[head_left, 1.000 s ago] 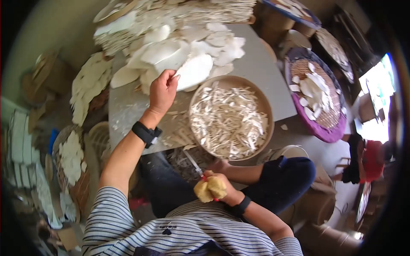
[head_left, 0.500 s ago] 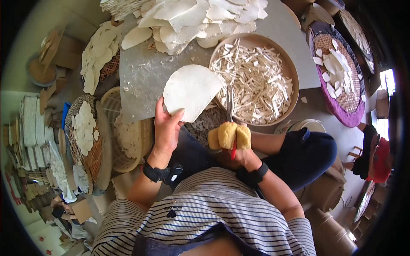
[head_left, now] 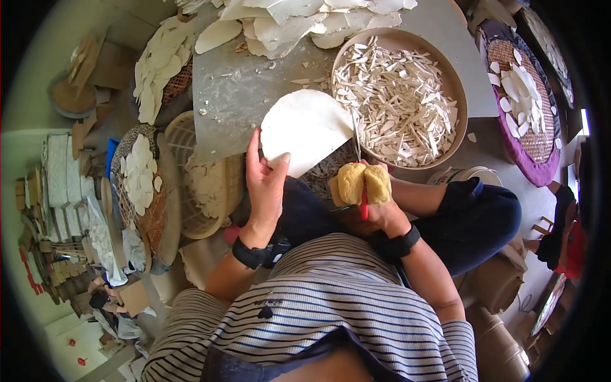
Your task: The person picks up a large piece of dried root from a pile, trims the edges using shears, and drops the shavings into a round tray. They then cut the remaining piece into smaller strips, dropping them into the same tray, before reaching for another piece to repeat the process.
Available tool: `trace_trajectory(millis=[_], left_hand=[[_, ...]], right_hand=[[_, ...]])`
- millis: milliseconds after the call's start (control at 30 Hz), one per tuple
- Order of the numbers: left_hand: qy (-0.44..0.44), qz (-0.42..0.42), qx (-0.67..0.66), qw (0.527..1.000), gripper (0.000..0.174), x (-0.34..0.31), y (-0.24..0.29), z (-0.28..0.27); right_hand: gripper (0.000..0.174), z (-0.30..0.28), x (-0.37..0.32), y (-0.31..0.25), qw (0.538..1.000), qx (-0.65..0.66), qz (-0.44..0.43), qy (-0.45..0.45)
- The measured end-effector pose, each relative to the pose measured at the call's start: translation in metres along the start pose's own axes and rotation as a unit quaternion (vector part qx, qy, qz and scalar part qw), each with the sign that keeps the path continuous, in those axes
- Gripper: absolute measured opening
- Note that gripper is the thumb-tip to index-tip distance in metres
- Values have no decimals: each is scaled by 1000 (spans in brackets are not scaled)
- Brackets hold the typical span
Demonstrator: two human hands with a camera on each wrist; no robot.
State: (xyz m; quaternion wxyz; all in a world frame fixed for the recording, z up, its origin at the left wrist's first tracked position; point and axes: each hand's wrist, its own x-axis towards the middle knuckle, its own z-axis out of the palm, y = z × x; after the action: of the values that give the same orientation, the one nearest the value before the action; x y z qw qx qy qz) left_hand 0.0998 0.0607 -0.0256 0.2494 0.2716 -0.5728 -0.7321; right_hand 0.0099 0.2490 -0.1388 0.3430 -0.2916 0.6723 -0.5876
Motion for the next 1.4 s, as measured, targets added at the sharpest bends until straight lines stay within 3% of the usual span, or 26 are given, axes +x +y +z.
trace_trajectory(millis=[67, 133, 233, 367, 533, 600, 633, 700, 733, 867, 933, 1000, 1067, 1133, 1200, 1233, 1333, 1400], left_hand=[[17, -7, -14, 1000, 65, 2, 0, 3], [14, -30, -11, 999, 67, 2, 5, 7], [-10, -58, 7, 998, 72, 10, 16, 7], [-32, -45, 34, 998, 71, 20, 21, 0], [-75, -71, 39, 994, 71, 24, 29, -7], [-71, -76, 48, 993, 71, 26, 29, -9], [-70, -80, 52, 993, 71, 26, 29, -10], [-70, -87, 49, 992, 72, 28, 29, -11], [-71, -90, 48, 992, 72, 29, 30, -11], [-105, -103, 45, 988, 71, 34, 35, -14], [-127, -114, 59, 984, 71, 33, 38, -16], [-118, -113, 58, 985, 71, 31, 40, -15], [-113, -121, 59, 984, 72, 29, 40, -18], [-111, -138, 62, 982, 72, 30, 39, -25], [-102, -141, 60, 983, 72, 29, 36, -30], [-99, -142, 59, 983, 72, 29, 36, -31], [-99, -133, 67, 984, 72, 29, 39, -32], [-111, -128, 70, 983, 72, 32, 41, -33]], right_hand=[[29, 2, 3, -6, 980, 186, 72, -16], [27, 7, 4, 0, 969, 233, 80, -21], [25, 2, 0, -25, 995, 94, 3, -40], [25, 2, 0, -37, 990, -97, -66, -74], [28, -1, 3, -22, 886, -411, -198, -82], [28, 3, 2, -16, 969, -205, -121, -65], [28, 8, -2, -17, 997, 59, -24, -46], [27, 14, -5, -18, 963, 263, 61, -4], [27, 17, -6, -18, 977, 207, 45, 15], [28, 4, -1, -5, 996, -27, 4, -87], [28, 3, 6, -18, 990, -94, -32, -99], [25, -2, 5, -38, 951, -267, -152, -30], [28, 5, 2, -19, 998, -31, -5, -51], [26, 10, 1, -33, 984, 151, 79, -59], [17, 7, 0, -60, 957, 270, 91, -51], [15, 7, 1, -58, 783, 597, 168, -34], [15, 8, 3, -45, 754, 634, 155, -75], [18, 10, 2, -42, 906, 401, 118, -66]])
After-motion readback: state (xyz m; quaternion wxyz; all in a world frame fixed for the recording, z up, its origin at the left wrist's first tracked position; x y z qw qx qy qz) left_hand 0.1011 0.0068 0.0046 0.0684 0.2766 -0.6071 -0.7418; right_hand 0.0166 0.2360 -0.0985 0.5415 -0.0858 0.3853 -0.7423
